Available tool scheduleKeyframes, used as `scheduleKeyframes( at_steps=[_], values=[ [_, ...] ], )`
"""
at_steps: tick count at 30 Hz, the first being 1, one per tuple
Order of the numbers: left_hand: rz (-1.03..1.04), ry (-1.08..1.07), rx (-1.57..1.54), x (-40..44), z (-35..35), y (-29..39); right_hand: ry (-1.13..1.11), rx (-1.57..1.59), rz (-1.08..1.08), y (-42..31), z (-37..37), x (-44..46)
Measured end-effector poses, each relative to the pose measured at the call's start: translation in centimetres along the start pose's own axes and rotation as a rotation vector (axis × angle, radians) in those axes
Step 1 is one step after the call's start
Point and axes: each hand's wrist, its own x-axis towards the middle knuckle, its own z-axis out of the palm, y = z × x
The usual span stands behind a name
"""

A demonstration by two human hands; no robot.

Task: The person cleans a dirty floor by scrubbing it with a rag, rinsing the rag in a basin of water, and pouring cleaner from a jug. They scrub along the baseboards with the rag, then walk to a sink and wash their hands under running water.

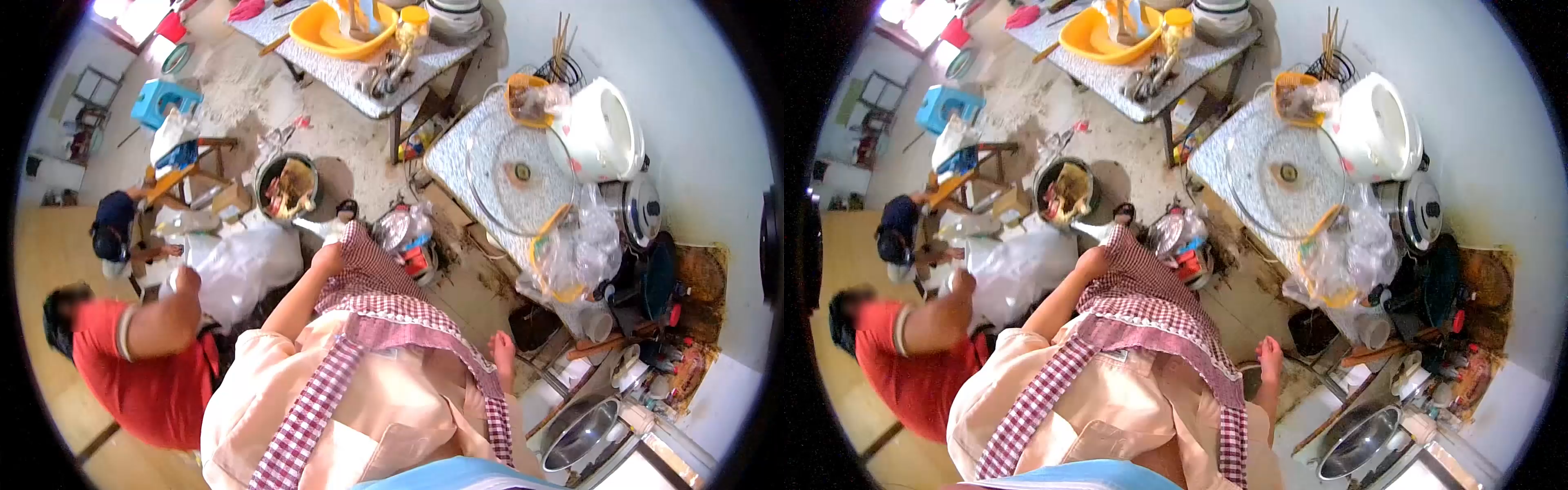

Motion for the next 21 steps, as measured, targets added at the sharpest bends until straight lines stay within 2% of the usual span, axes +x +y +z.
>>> scheduleKeyframes(
  at_steps=[2,4,7,8,9,10,11,13,15,16,18,21],
  values=[
    [-0.053,-0.048,-0.04,4.7,-1.7,-3.4,-0.004,0.081,-0.01,-1.9,3.6,0.6],
    [-0.068,-0.066,-0.064,8.1,-6.7,-5.6,0.015,0.12,-0.039,-3.5,8.4,-0.2],
    [-0.088,-0.098,-0.165,10.5,-14.8,-8.4,-0.187,-0.181,-0.038,-9.1,14.4,0.1],
    [-0.114,-0.082,-0.22,13.0,-14.0,-12.7,-0.265,-0.29,-0.029,-10.9,16.3,-0.5],
    [-0.147,-0.058,-0.277,13.7,-16.1,-13.7,-0.349,-0.404,-0.028,-12.8,18.0,-0.6],
    [-0.157,-0.072,-0.208,13.9,-17.8,-14.7,-0.438,-0.515,-0.021,-14.1,19.3,-0.8],
    [-0.182,-0.023,-0.309,13.9,-19.7,-15.9,-0.382,-0.474,-0.114,-15.6,20.7,-0.3],
    [-0.357,0.022,-0.354,15.9,-18.2,-21.3,-0.284,-0.39,-0.289,-18.0,22.7,0.4],
    [-0.339,0.119,-0.454,17.0,-17.2,-25.1,-0.272,-0.274,-0.176,-24.0,24.6,-0.2],
    [-0.344,0.129,-0.476,17.1,-17.3,-26.1,-0.263,-0.22,-0.115,-26.4,25.3,-0.2],
    [-0.386,0.172,-0.561,16.8,-18.1,-26.6,-0.298,-0.343,-0.196,-28.7,26.1,1.2],
    [-0.487,0.061,-0.45,15.0,-25.2,-24.0,-0.371,-0.602,-0.331,-33.7,29.1,1.2]
  ],
)
